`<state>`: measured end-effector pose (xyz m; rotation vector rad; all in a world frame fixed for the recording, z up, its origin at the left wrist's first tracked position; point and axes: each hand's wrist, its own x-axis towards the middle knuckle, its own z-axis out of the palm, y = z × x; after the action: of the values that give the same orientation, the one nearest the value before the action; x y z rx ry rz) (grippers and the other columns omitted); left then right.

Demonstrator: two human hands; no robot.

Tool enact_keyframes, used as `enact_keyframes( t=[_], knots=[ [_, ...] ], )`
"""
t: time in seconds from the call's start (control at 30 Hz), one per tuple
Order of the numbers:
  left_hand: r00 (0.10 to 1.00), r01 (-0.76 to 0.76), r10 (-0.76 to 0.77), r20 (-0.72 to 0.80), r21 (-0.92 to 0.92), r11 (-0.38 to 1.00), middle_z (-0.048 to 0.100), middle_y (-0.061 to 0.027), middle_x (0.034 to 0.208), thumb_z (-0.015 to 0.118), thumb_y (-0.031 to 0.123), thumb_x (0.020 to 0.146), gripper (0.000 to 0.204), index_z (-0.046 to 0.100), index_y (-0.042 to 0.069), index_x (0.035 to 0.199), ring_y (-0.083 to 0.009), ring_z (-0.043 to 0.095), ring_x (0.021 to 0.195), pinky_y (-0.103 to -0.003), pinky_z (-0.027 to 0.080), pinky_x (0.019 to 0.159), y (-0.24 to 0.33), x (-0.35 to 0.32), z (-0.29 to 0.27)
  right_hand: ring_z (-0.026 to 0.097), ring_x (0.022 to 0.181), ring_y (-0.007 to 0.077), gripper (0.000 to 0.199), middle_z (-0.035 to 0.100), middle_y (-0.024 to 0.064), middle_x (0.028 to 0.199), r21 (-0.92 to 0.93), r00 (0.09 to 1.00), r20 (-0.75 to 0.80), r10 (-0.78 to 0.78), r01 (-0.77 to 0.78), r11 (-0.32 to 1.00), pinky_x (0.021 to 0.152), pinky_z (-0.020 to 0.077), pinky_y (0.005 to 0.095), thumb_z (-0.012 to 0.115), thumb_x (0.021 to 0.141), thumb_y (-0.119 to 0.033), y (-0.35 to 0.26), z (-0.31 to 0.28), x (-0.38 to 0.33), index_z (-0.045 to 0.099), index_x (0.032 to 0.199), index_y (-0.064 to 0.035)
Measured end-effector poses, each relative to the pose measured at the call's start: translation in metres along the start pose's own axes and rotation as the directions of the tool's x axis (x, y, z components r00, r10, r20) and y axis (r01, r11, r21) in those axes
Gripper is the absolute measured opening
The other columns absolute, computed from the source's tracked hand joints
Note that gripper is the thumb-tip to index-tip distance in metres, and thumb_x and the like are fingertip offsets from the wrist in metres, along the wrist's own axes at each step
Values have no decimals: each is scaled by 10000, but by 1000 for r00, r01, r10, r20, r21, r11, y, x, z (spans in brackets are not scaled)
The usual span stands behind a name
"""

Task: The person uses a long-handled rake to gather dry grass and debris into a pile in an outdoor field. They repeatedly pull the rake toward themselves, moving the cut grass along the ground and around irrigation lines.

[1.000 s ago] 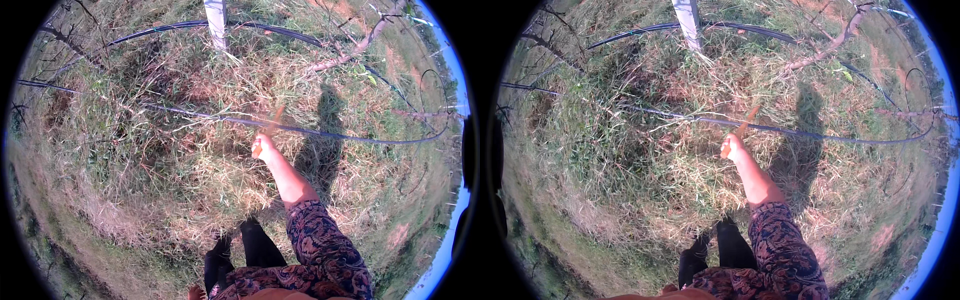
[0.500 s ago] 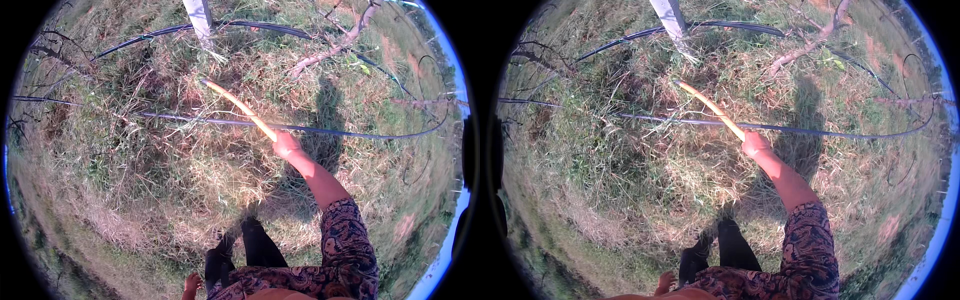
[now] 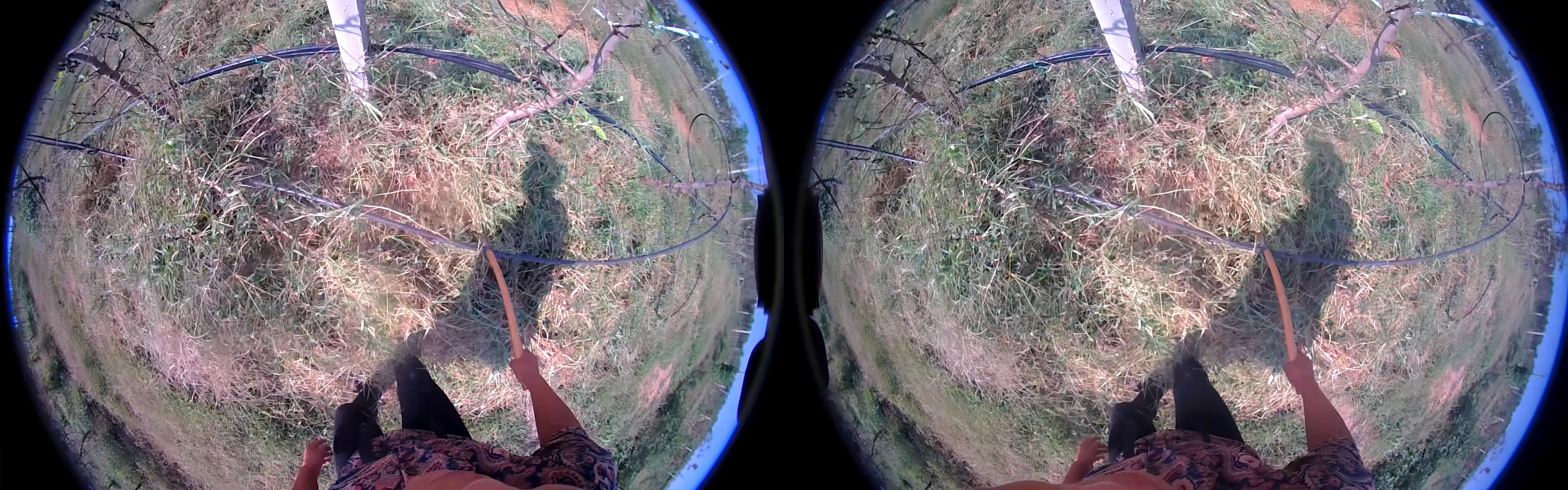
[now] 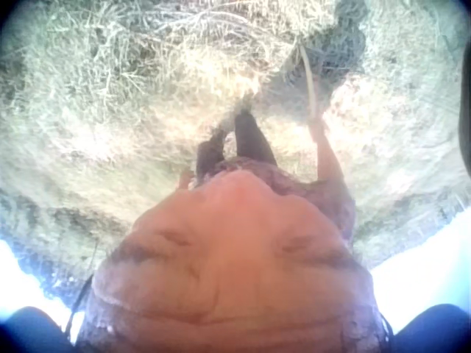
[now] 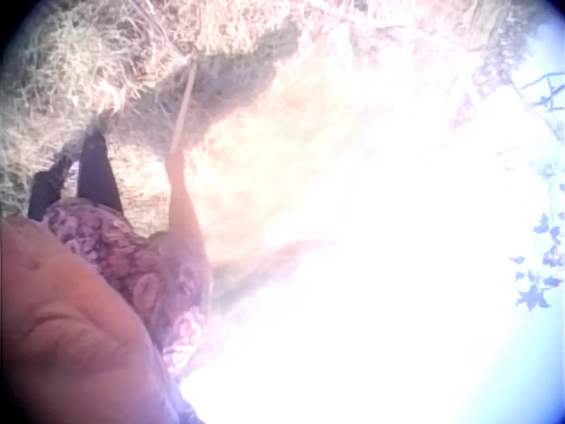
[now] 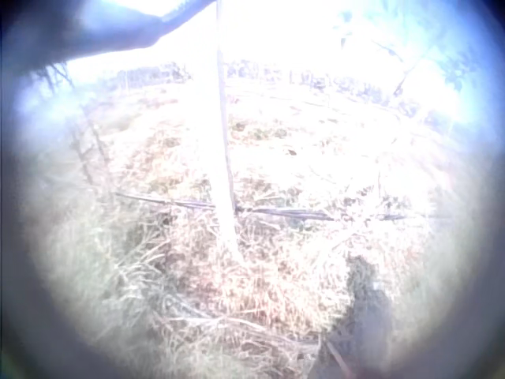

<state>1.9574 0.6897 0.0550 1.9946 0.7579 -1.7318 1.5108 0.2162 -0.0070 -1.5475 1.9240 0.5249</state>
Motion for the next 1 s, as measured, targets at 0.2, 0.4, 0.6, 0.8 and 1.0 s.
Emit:
enact_keyframes(
  t=[0.2, 0.4, 0.6, 0.8, 1.0],
  knots=[
    [994, -70, 74, -80, 47, 996, 635, -85, 918, 543, 147, 851, 375, 539, 41, 1211, -193, 649, 762, -304, 519, 535, -8, 4, -7, 541, 462, 171, 195, 522, 58, 603, 517, 982, 113, 154, -191, 835, 373, 415, 327, 620, 775, -169, -149, -31, 42, 518, 885, -44],
    [991, -122, 120, -59, -36, 992, 629, -78, 900, 558, 157, 838, 363, 547, 53, 1185, -179, 624, 696, -295, 491, 500, -5, 9, -21, 455, 413, 171, 137, 433, 14, 541, 932, 988, -68, 137, 14, 361, 388, 386, 349, 597, 787, -132, -328, -36, 190, 479, 732, -88],
    [997, 21, -36, -64, -214, 977, 631, -91, 839, 547, 118, 843, 375, 515, 64, 1213, -183, 615, 656, -301, 483, 483, -50, -6, -11, 487, 438, 172, 130, 471, 43, 557, 813, 800, 523, -294, -366, 452, 389, 415, 349, 578, 794, -90, -414, 74, 61, 460, 757, -51],
    [993, -113, 119, -19, 184, 976, 636, -87, 837, 567, 145, 863, 363, 530, 59, 1213, -174, 620, 670, -308, 500, 507, -58, 20, 6, 597, 547, 194, 302, 612, 133, 761, 420, 753, 540, -377, 147, 896, 478, 513, 348, 561, 817, -122, -345, 81, -80, 512, 1077, 24],
    [993, -78, 71, -97, -77, 994, 633, -105, 916, 553, 129, 871, 418, 483, 31, 1270, -165, 605, 685, -276, 504, 530, -9, 3, 9, 659, 732, 298, 301, 645, 166, 848, -103, 820, 105, -562, 571, 814, 655, 551, 403, 561, 848, -143, -406, -40, 44, 517, 1116, -14]
  ],
)
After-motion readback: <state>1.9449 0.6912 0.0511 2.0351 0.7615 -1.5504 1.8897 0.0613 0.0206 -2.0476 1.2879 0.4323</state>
